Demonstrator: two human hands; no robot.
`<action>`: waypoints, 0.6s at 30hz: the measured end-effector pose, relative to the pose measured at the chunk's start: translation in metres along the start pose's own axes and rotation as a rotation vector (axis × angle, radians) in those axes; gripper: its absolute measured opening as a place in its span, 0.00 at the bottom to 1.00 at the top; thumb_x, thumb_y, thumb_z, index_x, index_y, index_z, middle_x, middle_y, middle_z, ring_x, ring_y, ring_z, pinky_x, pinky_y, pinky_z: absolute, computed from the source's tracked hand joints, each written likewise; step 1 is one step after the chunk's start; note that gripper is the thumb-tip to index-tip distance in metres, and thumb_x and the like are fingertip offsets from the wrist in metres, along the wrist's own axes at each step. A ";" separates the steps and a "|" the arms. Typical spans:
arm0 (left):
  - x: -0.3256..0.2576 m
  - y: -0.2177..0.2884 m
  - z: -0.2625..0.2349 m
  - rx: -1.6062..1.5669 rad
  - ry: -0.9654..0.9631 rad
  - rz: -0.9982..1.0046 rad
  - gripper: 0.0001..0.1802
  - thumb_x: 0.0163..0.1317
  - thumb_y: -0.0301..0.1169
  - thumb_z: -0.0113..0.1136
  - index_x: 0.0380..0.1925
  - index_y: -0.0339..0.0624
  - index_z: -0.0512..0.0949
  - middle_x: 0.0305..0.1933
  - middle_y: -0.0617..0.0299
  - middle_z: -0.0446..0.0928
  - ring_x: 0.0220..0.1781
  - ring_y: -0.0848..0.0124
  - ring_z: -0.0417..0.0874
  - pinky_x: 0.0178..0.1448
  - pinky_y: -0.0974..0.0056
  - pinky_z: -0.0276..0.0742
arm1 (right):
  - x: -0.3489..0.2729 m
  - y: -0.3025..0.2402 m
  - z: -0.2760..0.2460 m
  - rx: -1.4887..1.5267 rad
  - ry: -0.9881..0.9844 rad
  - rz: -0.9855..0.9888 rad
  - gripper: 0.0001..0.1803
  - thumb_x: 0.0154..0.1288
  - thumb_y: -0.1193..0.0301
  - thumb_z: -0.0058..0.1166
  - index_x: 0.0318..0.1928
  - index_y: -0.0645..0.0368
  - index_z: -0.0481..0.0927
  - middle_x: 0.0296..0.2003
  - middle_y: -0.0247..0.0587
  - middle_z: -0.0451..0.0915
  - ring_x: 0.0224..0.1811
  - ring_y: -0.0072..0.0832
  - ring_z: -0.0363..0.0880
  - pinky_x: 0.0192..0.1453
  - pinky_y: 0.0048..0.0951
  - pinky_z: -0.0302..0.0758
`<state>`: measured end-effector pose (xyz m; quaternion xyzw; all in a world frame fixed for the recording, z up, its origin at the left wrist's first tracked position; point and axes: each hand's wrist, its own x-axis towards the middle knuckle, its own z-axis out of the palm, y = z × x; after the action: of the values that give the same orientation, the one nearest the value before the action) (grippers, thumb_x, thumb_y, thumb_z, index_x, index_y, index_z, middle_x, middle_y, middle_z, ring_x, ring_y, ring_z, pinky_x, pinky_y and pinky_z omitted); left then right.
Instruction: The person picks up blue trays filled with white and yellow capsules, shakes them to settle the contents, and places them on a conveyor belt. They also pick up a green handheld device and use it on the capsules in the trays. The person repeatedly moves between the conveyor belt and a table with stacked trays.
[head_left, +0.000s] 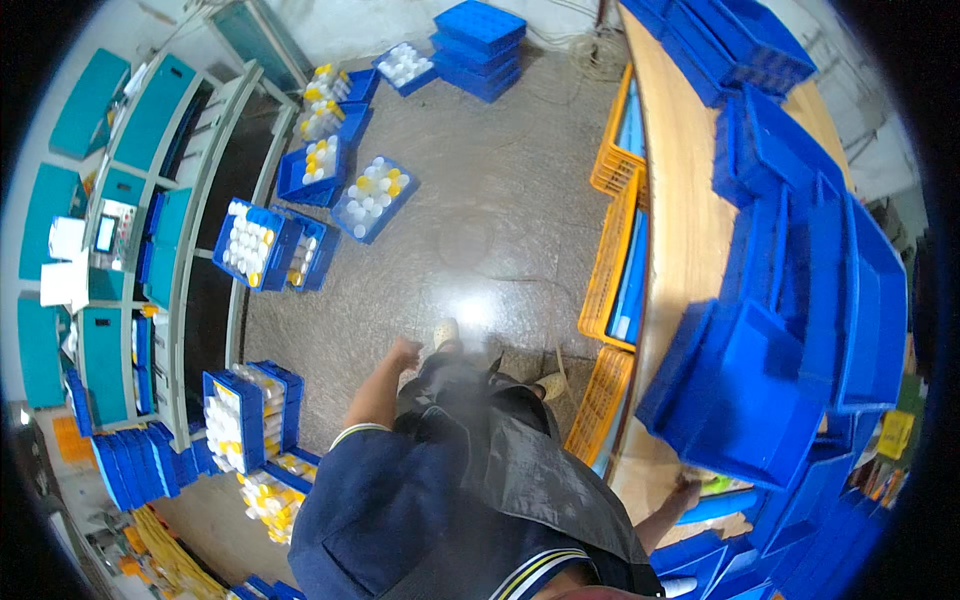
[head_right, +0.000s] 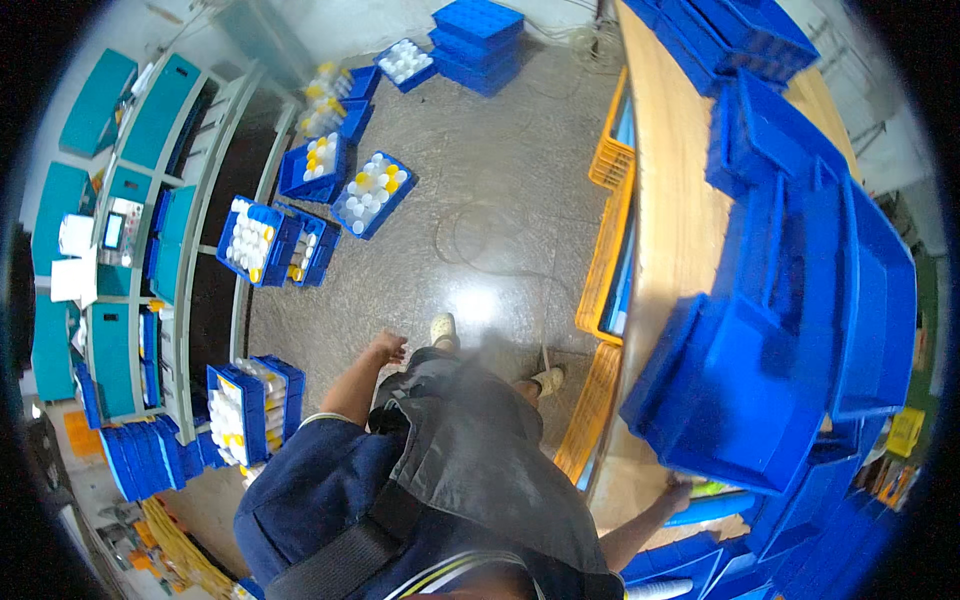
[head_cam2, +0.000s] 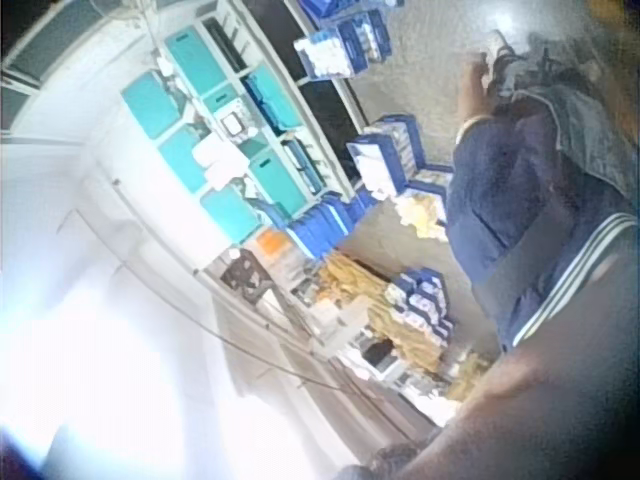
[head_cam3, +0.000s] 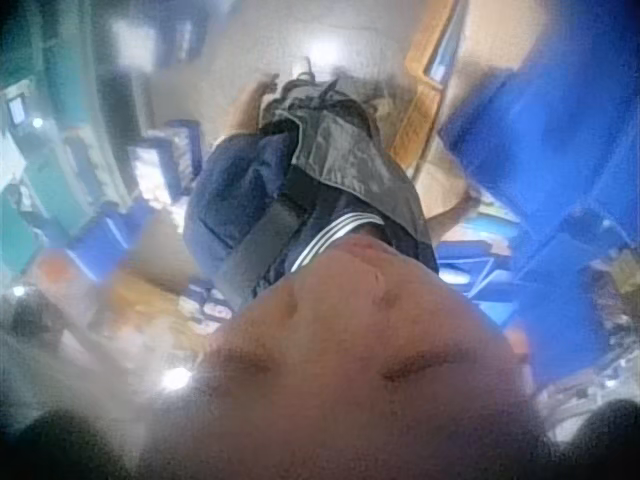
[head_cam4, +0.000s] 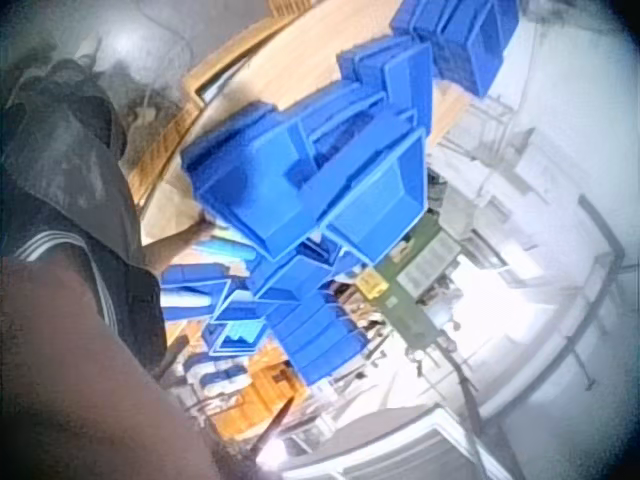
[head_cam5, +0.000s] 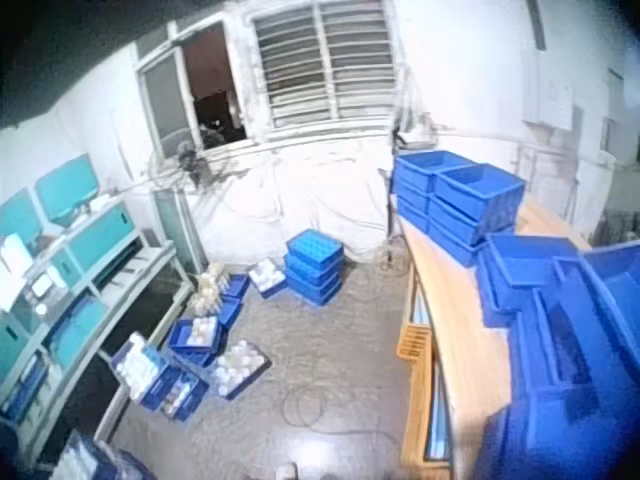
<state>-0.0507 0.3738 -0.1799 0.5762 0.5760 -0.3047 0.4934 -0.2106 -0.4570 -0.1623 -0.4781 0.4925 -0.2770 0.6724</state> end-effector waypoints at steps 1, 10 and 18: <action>0.007 -0.005 -0.016 0.004 0.000 0.002 0.20 0.65 0.37 0.59 0.50 0.32 0.77 0.43 0.46 0.81 0.32 0.58 0.84 0.31 0.57 0.83 | -0.026 -0.011 0.003 -0.853 -0.092 -0.259 0.22 0.58 0.61 0.61 0.44 0.69 0.78 0.39 0.50 0.83 0.32 0.43 0.82 0.32 0.39 0.80; 0.088 0.003 -0.150 -0.198 -0.078 0.058 0.12 0.64 0.31 0.57 0.37 0.30 0.79 0.30 0.53 0.80 0.24 0.63 0.79 0.26 0.60 0.78 | -0.402 -0.060 0.277 -0.109 0.377 -0.532 0.33 0.71 0.46 0.47 0.57 0.67 0.71 0.41 0.51 0.76 0.38 0.39 0.79 0.31 0.30 0.80; 0.214 0.091 -0.228 0.159 0.128 0.463 0.15 0.62 0.35 0.57 0.38 0.32 0.81 0.34 0.49 0.82 0.28 0.60 0.81 0.30 0.58 0.79 | -0.481 -0.021 0.593 -0.923 -0.930 -0.348 0.22 0.73 0.56 0.45 0.52 0.63 0.75 0.29 0.40 0.78 0.29 0.23 0.74 0.33 0.22 0.71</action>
<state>0.0200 0.6749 -0.2825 0.7477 0.4330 -0.1909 0.4658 0.1675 0.1597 0.0826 -0.8580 0.1354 0.0920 0.4869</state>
